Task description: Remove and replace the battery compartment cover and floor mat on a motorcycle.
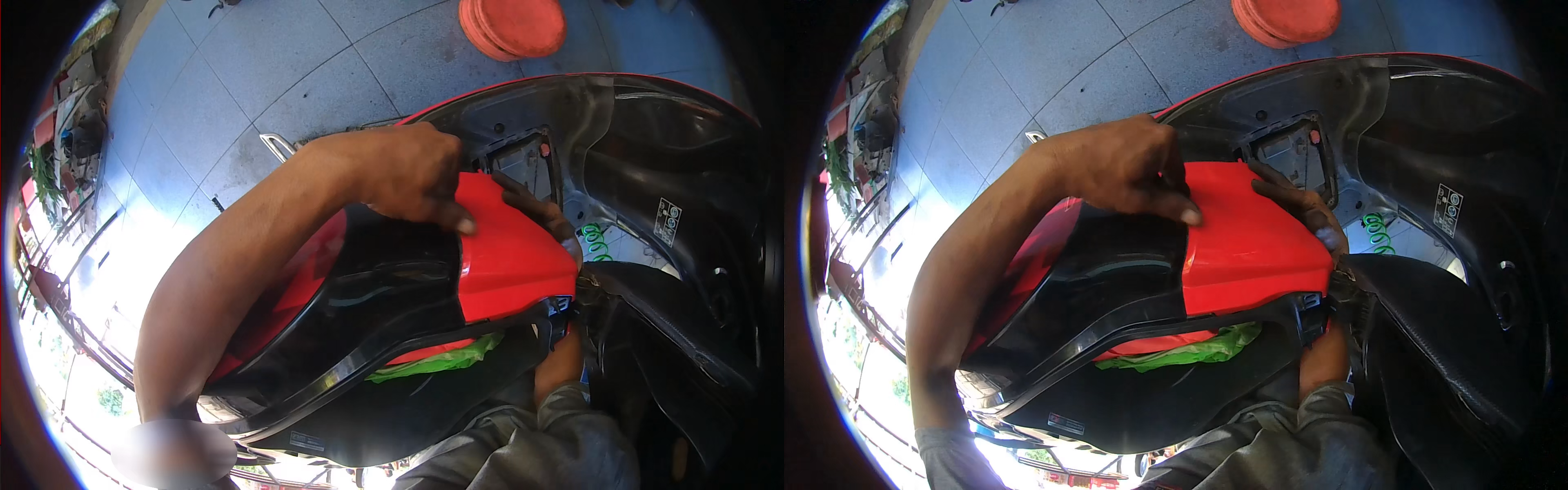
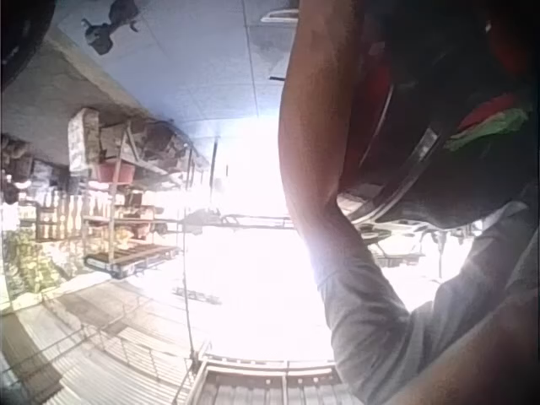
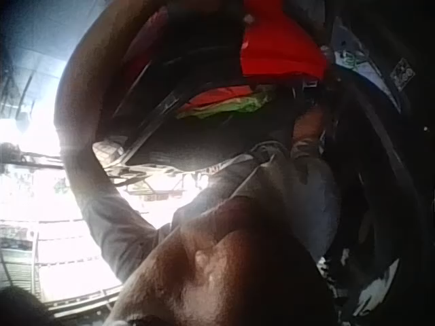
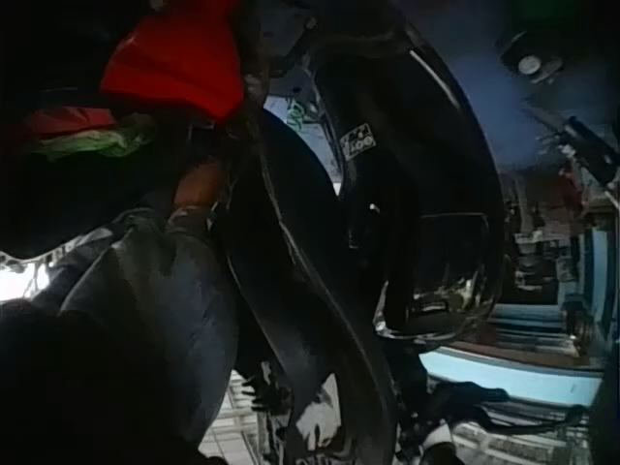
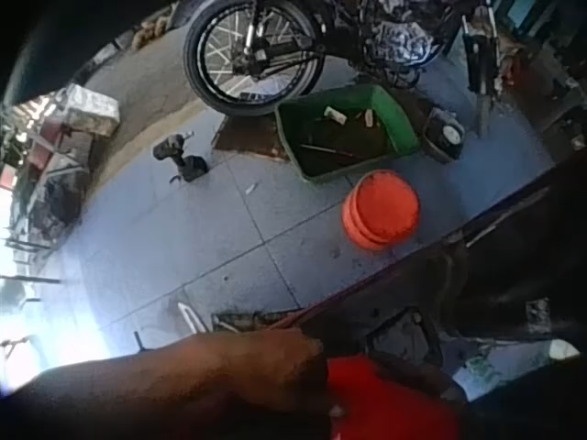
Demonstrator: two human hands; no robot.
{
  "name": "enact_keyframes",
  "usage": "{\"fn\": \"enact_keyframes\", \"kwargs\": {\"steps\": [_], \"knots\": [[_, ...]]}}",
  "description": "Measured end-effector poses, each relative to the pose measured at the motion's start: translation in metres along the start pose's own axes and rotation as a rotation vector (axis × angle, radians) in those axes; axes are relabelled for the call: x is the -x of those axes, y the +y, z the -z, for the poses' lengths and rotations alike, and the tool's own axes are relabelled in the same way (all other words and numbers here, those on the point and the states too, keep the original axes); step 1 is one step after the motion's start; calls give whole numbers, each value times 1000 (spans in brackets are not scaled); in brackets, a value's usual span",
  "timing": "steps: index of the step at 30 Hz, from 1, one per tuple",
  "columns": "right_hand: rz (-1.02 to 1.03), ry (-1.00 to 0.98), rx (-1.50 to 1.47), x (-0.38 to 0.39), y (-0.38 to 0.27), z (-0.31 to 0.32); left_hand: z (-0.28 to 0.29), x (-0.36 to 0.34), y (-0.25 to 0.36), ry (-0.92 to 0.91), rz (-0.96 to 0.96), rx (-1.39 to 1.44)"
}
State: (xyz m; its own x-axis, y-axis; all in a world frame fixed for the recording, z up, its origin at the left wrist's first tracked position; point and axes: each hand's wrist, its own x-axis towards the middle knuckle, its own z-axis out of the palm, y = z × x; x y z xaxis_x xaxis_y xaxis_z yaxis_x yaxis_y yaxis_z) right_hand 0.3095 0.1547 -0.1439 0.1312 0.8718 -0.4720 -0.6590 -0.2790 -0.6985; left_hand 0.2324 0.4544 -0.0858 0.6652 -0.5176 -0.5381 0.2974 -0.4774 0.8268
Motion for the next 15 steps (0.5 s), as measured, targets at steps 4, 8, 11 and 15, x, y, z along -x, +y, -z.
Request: {"fn": "enact_keyframes", "kwargs": {"steps": [4, 8, 11, 15], "knots": [[-34, 18, -231, 2, -5, -3, -7, 0, 5, 87, -30, 13], [9, -124, -88, 7, -3, 12, -11, 4, 9, 159, -46, -5], [89, -227, -12, 5, -3, 21, -13, 12, 27, 49, 59, 15], [17, -290, 60, 4, -1, 33, -21, 14, 35, 7, 36, 71]]}}
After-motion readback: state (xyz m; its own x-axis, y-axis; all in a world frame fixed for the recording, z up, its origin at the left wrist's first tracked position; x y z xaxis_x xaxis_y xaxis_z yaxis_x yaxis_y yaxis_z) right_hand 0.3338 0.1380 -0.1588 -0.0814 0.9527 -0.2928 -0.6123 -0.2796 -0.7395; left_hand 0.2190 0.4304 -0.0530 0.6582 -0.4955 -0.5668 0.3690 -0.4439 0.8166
